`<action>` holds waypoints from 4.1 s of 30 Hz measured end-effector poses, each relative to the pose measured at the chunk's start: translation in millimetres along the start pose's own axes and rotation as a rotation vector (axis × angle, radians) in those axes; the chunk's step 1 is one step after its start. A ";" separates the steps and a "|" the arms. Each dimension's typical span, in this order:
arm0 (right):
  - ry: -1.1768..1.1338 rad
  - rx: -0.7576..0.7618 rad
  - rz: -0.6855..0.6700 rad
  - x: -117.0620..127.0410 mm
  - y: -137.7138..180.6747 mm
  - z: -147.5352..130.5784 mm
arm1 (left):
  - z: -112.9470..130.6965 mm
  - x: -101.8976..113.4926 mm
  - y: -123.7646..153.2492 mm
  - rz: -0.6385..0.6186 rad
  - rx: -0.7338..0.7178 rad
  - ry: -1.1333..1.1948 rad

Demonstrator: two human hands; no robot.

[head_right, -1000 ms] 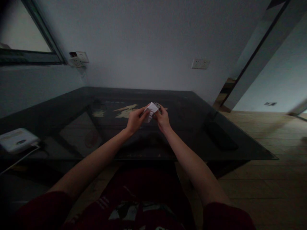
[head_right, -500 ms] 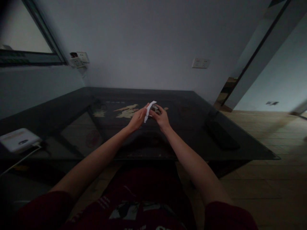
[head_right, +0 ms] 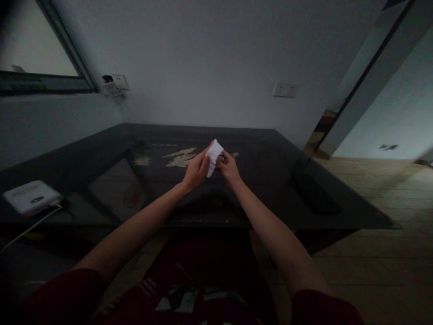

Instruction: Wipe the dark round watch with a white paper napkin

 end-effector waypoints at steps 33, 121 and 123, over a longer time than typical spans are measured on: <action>0.068 -0.009 0.058 -1.7 0.8 -0.5 | -29.7 -5.5 -5.7 0.009 0.204 0.256; -0.114 -0.013 0.111 8.9 -8.4 9.2 | 0.6 -8.7 5.7 -0.022 -0.099 0.054; -0.083 -0.002 0.092 5.4 -6.4 10.3 | -2.5 -8.1 4.4 -0.007 -0.063 0.065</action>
Point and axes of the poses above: each hand's wrist, its own y-axis away from the middle knuckle, its own x-axis out of the back of the hand, z = x × y, the point moved 3 cm from there along -y, towards the middle knuckle, and after that the axes turned 5 degrees about -x, right-handed, at the moved point
